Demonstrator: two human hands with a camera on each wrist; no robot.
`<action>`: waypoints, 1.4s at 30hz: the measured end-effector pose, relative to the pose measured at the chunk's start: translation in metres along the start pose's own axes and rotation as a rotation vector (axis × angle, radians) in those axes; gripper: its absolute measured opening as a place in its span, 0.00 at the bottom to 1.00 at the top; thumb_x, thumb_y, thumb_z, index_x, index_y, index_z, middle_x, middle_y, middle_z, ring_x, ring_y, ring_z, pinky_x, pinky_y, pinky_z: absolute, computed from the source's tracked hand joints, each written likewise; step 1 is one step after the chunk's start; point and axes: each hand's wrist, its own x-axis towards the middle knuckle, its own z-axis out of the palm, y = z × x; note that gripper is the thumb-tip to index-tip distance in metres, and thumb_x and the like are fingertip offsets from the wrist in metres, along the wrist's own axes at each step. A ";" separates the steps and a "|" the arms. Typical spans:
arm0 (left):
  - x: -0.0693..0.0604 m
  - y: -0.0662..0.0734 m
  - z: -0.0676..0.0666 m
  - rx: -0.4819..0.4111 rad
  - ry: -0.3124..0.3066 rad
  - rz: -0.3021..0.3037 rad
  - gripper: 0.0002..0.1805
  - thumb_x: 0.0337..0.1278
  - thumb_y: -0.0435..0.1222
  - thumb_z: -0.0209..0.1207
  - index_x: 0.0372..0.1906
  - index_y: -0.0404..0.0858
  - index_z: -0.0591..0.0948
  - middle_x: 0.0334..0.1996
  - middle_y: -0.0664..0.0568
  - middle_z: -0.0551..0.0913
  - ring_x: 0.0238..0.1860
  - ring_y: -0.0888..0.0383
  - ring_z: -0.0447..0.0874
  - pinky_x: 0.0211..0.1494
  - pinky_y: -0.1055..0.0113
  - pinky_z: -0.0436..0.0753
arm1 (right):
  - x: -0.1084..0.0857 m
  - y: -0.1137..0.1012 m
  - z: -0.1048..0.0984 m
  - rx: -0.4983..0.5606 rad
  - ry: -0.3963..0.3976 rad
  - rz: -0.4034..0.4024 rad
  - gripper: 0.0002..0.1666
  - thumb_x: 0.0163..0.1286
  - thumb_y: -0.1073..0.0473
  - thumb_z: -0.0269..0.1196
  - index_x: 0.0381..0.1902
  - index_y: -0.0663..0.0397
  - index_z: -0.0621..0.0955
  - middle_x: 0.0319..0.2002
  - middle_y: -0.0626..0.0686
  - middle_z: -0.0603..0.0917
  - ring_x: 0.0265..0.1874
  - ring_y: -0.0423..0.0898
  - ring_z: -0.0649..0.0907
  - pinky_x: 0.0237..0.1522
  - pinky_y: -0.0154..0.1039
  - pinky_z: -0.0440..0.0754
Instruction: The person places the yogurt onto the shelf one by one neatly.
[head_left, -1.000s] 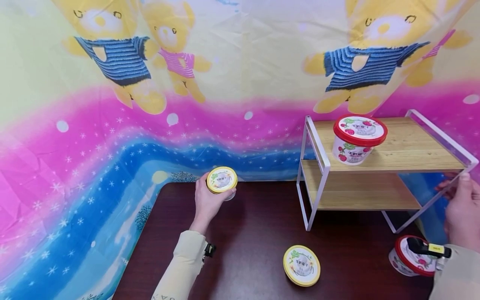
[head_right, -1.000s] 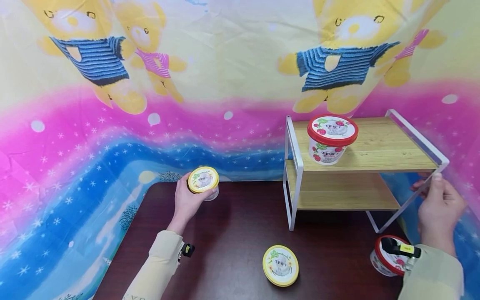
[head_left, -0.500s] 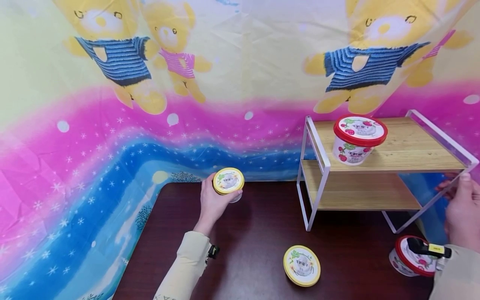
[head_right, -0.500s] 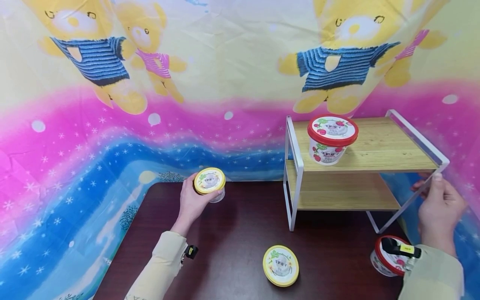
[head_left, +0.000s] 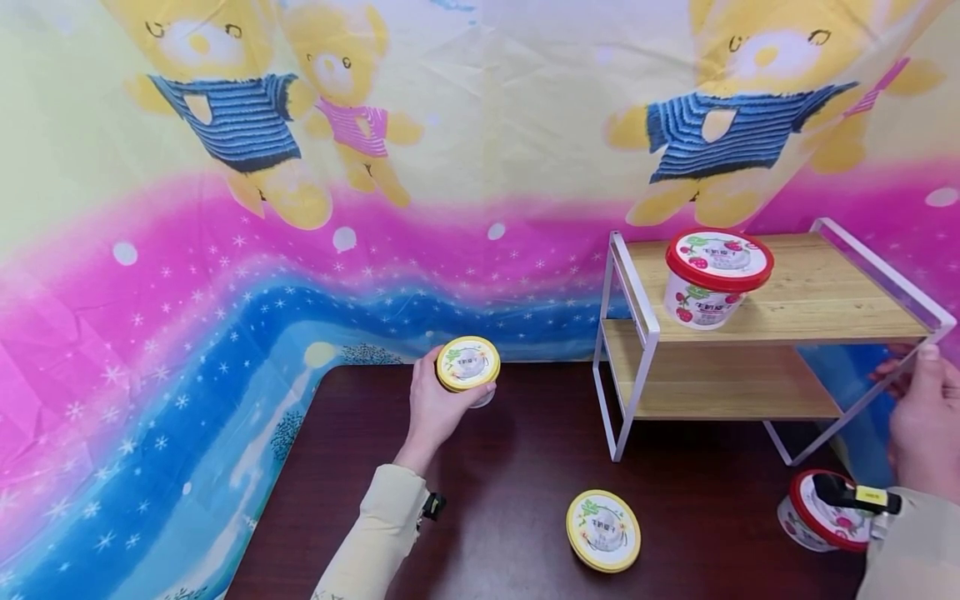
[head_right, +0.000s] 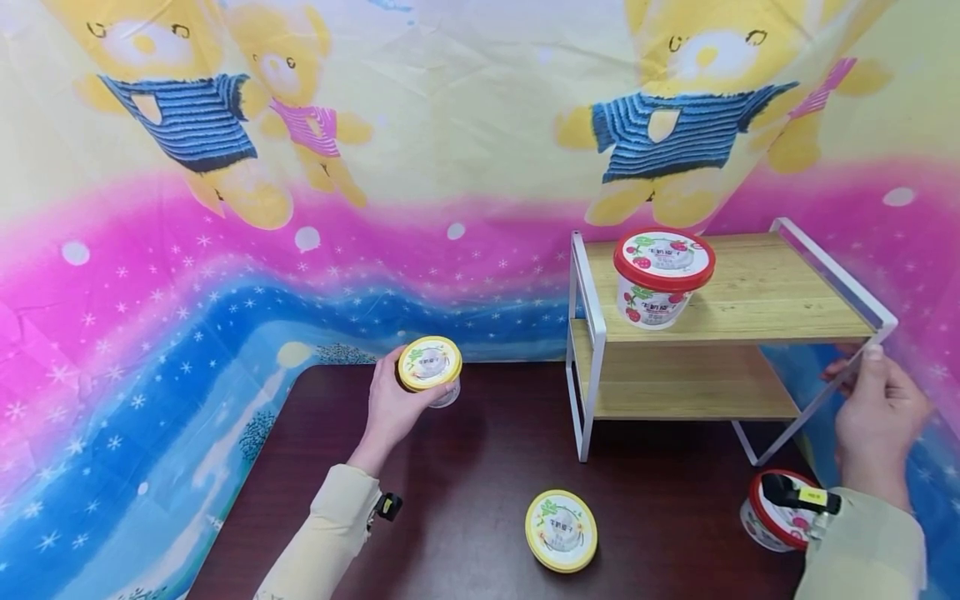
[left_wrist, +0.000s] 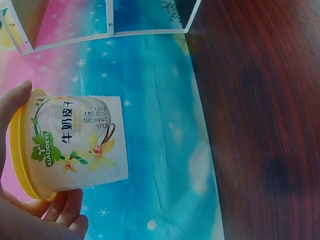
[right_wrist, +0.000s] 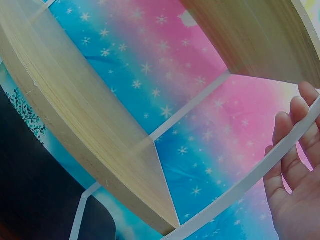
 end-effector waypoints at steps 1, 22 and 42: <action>0.000 0.001 0.000 0.001 -0.003 0.002 0.57 0.31 0.55 0.83 0.70 0.39 0.69 0.56 0.49 0.74 0.56 0.51 0.73 0.57 0.49 0.78 | 0.000 0.000 0.000 -0.008 0.000 0.004 0.22 0.75 0.37 0.52 0.54 0.39 0.81 0.41 0.39 0.79 0.43 0.32 0.76 0.57 0.18 0.64; -0.007 0.011 0.009 -0.014 -0.054 0.026 0.55 0.33 0.55 0.82 0.70 0.42 0.69 0.55 0.54 0.73 0.56 0.55 0.73 0.56 0.52 0.80 | 0.001 0.001 -0.001 -0.046 0.006 0.014 0.24 0.72 0.34 0.52 0.56 0.36 0.80 0.42 0.38 0.79 0.44 0.32 0.75 0.62 0.21 0.62; -0.017 0.025 0.014 -0.027 -0.088 0.066 0.57 0.31 0.57 0.82 0.71 0.42 0.69 0.54 0.55 0.73 0.55 0.56 0.73 0.56 0.52 0.79 | -0.003 -0.002 -0.001 -0.021 -0.011 0.010 0.21 0.75 0.36 0.52 0.52 0.38 0.81 0.41 0.39 0.79 0.42 0.32 0.76 0.48 0.16 0.68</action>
